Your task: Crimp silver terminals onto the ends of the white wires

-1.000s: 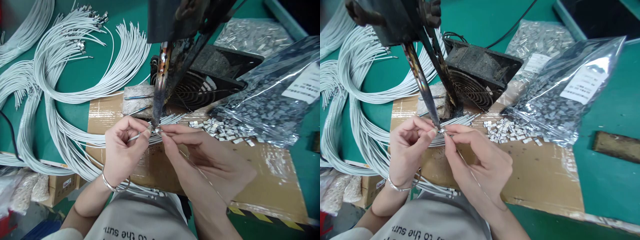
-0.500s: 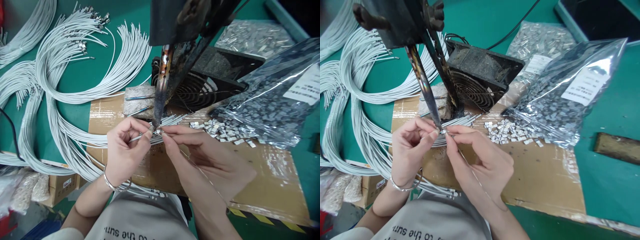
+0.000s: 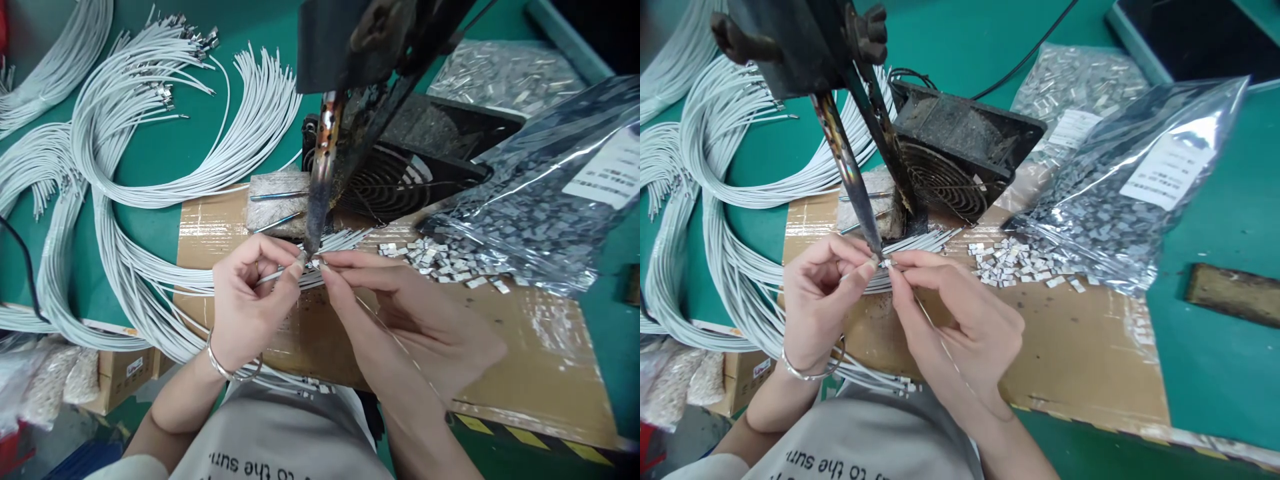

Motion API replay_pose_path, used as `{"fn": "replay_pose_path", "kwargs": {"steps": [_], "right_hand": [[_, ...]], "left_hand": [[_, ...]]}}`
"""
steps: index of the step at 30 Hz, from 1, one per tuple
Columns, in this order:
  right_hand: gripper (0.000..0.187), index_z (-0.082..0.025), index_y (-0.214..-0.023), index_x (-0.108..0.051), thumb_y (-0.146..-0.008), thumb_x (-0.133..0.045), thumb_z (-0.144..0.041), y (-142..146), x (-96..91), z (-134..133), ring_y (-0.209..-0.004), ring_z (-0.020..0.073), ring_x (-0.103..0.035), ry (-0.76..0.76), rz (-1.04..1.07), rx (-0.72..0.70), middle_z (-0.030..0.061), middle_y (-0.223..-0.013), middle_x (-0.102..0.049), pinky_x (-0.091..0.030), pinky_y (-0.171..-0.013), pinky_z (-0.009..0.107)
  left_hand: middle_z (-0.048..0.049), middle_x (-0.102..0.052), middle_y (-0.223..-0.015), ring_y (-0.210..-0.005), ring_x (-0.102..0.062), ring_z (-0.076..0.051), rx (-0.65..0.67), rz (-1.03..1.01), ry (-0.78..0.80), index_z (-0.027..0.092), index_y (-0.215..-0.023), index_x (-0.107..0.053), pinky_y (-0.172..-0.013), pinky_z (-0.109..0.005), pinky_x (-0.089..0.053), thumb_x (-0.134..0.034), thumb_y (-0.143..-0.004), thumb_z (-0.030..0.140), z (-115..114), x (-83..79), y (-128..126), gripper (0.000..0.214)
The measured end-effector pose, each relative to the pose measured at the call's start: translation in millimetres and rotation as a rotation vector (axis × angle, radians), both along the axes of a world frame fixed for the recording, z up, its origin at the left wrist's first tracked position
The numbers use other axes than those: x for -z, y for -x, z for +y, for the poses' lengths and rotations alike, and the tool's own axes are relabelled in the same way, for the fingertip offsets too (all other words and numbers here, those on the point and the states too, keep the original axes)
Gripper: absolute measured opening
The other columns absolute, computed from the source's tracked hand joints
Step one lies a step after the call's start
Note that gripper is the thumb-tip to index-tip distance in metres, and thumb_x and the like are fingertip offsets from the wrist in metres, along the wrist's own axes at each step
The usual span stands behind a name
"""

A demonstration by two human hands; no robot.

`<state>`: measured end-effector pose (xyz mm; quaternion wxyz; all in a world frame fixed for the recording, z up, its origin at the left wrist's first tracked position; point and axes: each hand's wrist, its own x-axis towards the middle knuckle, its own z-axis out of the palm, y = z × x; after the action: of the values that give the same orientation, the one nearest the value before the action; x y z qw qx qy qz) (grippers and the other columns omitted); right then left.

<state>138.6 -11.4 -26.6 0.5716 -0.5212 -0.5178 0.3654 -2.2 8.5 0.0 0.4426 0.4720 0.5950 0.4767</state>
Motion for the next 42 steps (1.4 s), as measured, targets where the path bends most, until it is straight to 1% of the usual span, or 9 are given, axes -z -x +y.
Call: {"fn": "replay_pose_path", "kwargs": {"steps": [12,21,23,26,27,29,32,38,42], "right_hand": [[0.019,-0.026,-0.093,-0.075,-0.091,-0.076,-0.007,0,0.2,-1,-0.097,0.0180,-0.078,0.009,-0.035,-0.002,-0.0006,-0.105,-0.082,-0.064,-0.087,0.032],[0.015,-0.025,-0.092,-0.073,-0.093,-0.075,-0.010,2,2.5,-1,-0.097,0.0206,-0.079,-0.003,-0.013,0.016,0.0016,-0.104,-0.082,-0.064,-0.084,0.036],[0.012,-0.025,-0.096,-0.072,-0.095,-0.075,-0.013,1,3.5,-2,-0.096,0.0197,-0.078,0.016,-0.040,0.052,0.0013,-0.102,-0.080,-0.063,-0.084,0.034],[0.005,-0.025,-0.103,-0.071,-0.101,-0.070,-0.021,-3,5.4,-4,-0.085,0.0149,-0.074,0.098,-0.146,0.116,-0.0014,-0.093,-0.076,-0.058,-0.080,0.030],[0.004,-0.025,-0.101,-0.071,-0.103,-0.068,-0.023,-5,5.9,-5,-0.081,0.0136,-0.071,0.106,-0.186,0.104,-0.0024,-0.088,-0.074,-0.056,-0.079,0.029],[0.016,-0.024,-0.090,-0.069,-0.105,-0.064,-0.024,-6,6.7,-6,-0.076,0.0126,-0.065,0.088,-0.238,0.026,-0.0033,-0.080,-0.068,-0.054,-0.077,0.028],[0.025,-0.023,-0.079,-0.062,-0.104,-0.064,-0.023,-7,6.7,-8,-0.072,0.0126,-0.059,0.072,-0.225,-0.069,-0.0037,-0.073,-0.062,-0.050,-0.071,0.027],[0.027,-0.024,-0.076,-0.061,-0.102,-0.065,-0.019,-5,3.8,-11,-0.068,0.0127,-0.059,0.095,-0.149,-0.101,-0.0038,-0.071,-0.063,-0.047,-0.064,0.026],[0.026,-0.024,-0.076,-0.062,-0.102,-0.066,-0.018,-4,3.1,-13,-0.066,0.0130,-0.058,0.091,-0.129,-0.099,-0.0037,-0.070,-0.062,-0.047,-0.063,0.027]], "left_hand": [[-0.0018,-0.074,-0.085,-0.057,-0.046,-0.007,0.022,0.003,0.024,0.017,-0.072,-0.070,-0.046,-0.022,-0.027,-0.075,-0.081,0.007,3,1.7,2,0.015],[-0.0023,-0.075,-0.085,-0.054,-0.045,-0.006,0.012,0.017,0.022,0.017,-0.072,-0.071,-0.046,-0.022,-0.029,-0.077,-0.082,0.009,0,-0.1,1,0.014],[-0.0025,-0.076,-0.086,-0.054,-0.046,-0.006,0.009,0.007,0.032,0.017,-0.073,-0.071,-0.046,-0.021,-0.032,-0.077,-0.083,0.010,-4,0.3,0,0.013],[-0.0029,-0.076,-0.085,-0.056,-0.050,-0.006,0.016,-0.012,0.052,0.017,-0.074,-0.071,-0.047,-0.020,-0.036,-0.077,-0.086,0.011,-12,2.2,0,0.014],[-0.0029,-0.076,-0.085,-0.056,-0.050,-0.007,0.021,-0.020,0.061,0.017,-0.075,-0.072,-0.048,-0.020,-0.036,-0.077,-0.087,0.012,-15,3.1,1,0.014],[-0.0025,-0.076,-0.085,-0.055,-0.049,-0.006,0.043,-0.034,0.088,0.018,-0.077,-0.072,-0.048,-0.019,-0.037,-0.077,-0.088,0.013,-22,4.7,2,0.013],[-0.0017,-0.075,-0.083,-0.053,-0.047,-0.006,0.083,-0.029,0.117,0.019,-0.079,-0.072,-0.047,-0.020,-0.037,-0.077,-0.089,0.014,-31,6.2,5,0.012],[-0.0010,-0.072,-0.073,-0.051,-0.050,-0.009,0.147,0.042,0.133,0.020,-0.086,-0.073,-0.045,-0.022,-0.038,-0.076,-0.090,0.015,-43,6.4,12,0.007],[-0.0033,-0.076,-0.081,-0.053,-0.053,-0.009,0.157,0.065,0.125,0.019,-0.088,-0.074,-0.048,-0.022,-0.042,-0.076,-0.090,0.015,-48,6.3,14,0.005]]}}
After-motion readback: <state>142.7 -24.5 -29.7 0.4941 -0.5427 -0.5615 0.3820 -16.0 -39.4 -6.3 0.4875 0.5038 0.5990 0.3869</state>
